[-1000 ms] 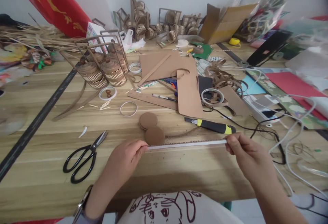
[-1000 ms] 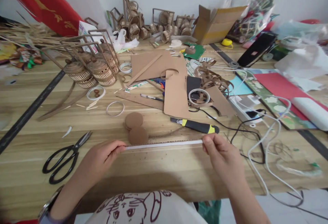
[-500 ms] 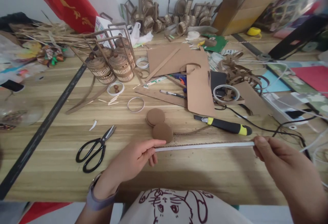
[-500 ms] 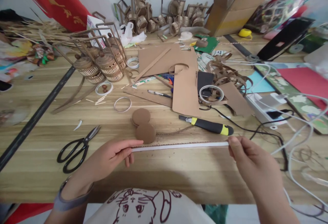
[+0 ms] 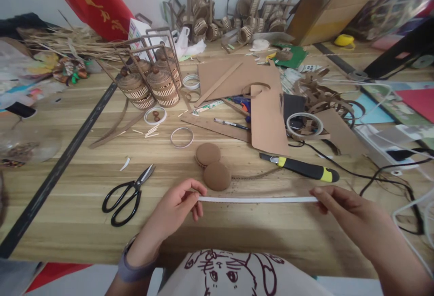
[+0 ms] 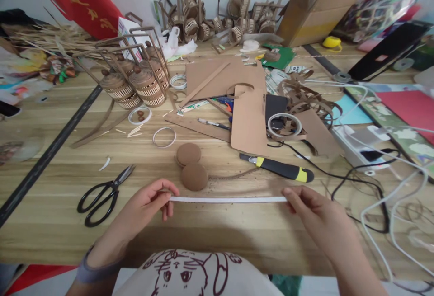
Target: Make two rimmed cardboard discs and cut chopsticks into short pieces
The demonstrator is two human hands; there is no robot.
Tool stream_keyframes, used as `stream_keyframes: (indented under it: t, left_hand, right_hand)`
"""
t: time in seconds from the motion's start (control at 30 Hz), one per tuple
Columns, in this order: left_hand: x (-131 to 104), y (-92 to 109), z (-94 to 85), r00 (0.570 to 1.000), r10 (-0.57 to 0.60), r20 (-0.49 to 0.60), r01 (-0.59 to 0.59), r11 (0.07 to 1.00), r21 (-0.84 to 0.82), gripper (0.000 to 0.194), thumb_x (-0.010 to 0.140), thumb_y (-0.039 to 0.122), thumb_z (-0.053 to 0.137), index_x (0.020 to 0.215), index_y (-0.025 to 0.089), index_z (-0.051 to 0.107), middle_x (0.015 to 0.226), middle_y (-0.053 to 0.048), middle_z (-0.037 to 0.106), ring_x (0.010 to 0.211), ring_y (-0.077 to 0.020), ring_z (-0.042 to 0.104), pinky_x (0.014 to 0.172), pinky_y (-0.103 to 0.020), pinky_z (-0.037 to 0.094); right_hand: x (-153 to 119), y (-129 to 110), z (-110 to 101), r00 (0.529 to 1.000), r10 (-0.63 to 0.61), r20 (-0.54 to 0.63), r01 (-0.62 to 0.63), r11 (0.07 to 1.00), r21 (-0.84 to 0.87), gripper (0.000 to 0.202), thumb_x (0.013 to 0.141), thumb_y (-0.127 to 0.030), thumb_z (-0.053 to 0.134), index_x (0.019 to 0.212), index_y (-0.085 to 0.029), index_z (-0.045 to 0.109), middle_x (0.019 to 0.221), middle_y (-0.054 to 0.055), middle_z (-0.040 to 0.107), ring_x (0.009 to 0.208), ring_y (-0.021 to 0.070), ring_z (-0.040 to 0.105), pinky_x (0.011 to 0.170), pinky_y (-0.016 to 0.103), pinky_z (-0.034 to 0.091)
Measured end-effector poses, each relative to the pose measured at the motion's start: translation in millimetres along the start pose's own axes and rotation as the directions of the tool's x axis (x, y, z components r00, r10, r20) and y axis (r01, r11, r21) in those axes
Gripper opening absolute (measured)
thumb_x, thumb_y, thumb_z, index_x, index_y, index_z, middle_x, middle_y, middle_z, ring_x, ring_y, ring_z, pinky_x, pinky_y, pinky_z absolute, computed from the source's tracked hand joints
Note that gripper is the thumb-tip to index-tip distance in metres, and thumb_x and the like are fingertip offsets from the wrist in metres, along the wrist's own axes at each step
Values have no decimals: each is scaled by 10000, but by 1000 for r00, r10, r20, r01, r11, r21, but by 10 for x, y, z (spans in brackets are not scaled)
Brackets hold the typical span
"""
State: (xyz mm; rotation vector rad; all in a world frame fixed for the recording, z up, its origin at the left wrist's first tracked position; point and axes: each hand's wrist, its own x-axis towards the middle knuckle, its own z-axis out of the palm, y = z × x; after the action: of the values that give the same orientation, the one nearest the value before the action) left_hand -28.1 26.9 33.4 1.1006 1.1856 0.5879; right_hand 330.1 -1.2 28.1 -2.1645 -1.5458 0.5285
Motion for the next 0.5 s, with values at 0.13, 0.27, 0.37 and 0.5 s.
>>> stream_keyframes:
  t: [0.13, 0.27, 0.37, 0.5]
  left_hand:
    - [26, -65, 15, 985, -55, -166, 23, 982, -187, 342, 776, 452, 679, 927, 153, 607, 792, -23, 667, 587, -130, 625, 550, -257, 501]
    - [64, -111, 29, 962, -33, -272, -51, 954, -294, 458, 729, 486, 752, 995, 128, 647, 884, -84, 704, 661, -142, 637, 608, -267, 509]
    - [87, -148, 42, 958, -29, -284, -62, 950, -306, 465, 672, 402, 809, 1019, 127, 667, 936, -99, 723, 677, -141, 626, 619, -269, 503]
    - [89, -198, 65, 939, -40, -341, -69, 951, -301, 405, 669, 382, 796, 963, 125, 685, 897, -93, 736, 675, -151, 626, 613, -275, 505]
  right_hand:
    - [-46, -114, 88, 989, -35, 145, 13, 989, 150, 400, 817, -589, 504, 635, -248, 605, 558, 24, 609, 563, 205, 617, 509, 273, 467]
    - [-96, -127, 215, 980, -96, 172, 48, 964, 263, 424, 821, -611, 519, 678, -228, 634, 561, 9, 607, 551, 192, 607, 513, 274, 489]
    - [-100, -69, 298, 965, -154, 211, 90, 955, 284, 398, 833, -594, 544, 787, -219, 670, 612, 10, 643, 576, 192, 618, 519, 280, 505]
    - [-20, -132, 319, 964, -265, 26, 261, 960, 98, 407, 864, -603, 519, 881, -241, 706, 833, 69, 704, 772, 251, 654, 561, 326, 525]
